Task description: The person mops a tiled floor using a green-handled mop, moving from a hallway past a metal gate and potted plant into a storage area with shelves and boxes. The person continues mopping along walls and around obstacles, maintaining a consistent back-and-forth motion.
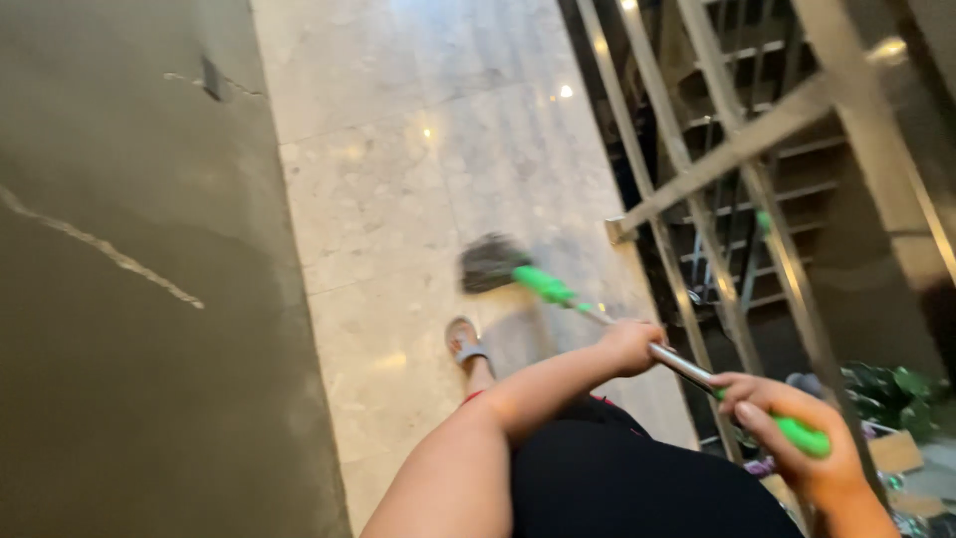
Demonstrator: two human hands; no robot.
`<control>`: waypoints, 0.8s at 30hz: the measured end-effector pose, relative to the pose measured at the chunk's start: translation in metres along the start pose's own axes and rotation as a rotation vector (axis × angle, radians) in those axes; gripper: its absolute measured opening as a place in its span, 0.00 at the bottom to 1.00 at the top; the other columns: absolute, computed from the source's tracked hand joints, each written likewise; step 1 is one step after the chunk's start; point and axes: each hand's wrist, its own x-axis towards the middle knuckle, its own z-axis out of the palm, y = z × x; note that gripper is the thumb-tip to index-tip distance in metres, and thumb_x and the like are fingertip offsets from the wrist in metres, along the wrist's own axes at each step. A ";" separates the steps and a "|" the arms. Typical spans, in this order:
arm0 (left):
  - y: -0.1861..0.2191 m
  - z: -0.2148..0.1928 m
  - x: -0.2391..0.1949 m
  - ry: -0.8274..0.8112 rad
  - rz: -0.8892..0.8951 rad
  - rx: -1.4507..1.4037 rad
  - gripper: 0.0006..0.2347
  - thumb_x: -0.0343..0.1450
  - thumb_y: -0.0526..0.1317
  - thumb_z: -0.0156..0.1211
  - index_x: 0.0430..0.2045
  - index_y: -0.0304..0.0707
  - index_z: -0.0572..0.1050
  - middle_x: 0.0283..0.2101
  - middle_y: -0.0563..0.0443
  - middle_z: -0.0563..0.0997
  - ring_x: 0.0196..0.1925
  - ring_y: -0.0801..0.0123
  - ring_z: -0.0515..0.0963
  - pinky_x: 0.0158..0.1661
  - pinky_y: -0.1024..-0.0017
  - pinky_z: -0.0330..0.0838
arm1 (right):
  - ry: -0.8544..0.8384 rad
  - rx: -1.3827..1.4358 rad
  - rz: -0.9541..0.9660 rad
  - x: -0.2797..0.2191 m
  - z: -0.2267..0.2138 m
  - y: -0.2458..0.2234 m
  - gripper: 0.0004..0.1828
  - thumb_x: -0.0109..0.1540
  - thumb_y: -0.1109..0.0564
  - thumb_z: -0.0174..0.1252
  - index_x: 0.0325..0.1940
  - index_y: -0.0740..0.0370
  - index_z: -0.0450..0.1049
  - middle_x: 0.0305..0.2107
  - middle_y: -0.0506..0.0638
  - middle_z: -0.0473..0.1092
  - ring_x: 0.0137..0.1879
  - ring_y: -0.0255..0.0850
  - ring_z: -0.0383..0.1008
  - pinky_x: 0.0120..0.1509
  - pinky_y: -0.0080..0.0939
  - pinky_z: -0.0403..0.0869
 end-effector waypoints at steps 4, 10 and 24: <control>0.017 0.087 0.042 -0.091 0.169 -0.006 0.08 0.60 0.45 0.65 0.29 0.49 0.82 0.38 0.44 0.82 0.45 0.46 0.82 0.45 0.54 0.76 | 0.064 -0.216 0.020 -0.031 -0.026 0.007 0.06 0.62 0.60 0.59 0.37 0.65 0.79 0.45 0.55 0.78 0.58 0.43 0.77 0.47 0.43 0.73; 0.058 0.066 0.030 -0.215 0.058 0.093 0.10 0.61 0.49 0.65 0.30 0.50 0.83 0.38 0.45 0.85 0.45 0.49 0.83 0.46 0.56 0.77 | -0.057 -0.173 -0.121 -0.034 -0.083 0.038 0.09 0.61 0.60 0.57 0.36 0.65 0.82 0.46 0.56 0.80 0.63 0.46 0.78 0.63 0.43 0.74; -0.197 -0.039 -0.313 0.162 -1.000 0.334 0.17 0.61 0.49 0.70 0.43 0.53 0.81 0.54 0.46 0.79 0.61 0.52 0.73 0.58 0.56 0.69 | -0.821 0.113 -0.346 0.064 0.230 0.140 0.12 0.66 0.53 0.62 0.49 0.61 0.79 0.56 0.53 0.76 0.66 0.45 0.72 0.70 0.46 0.68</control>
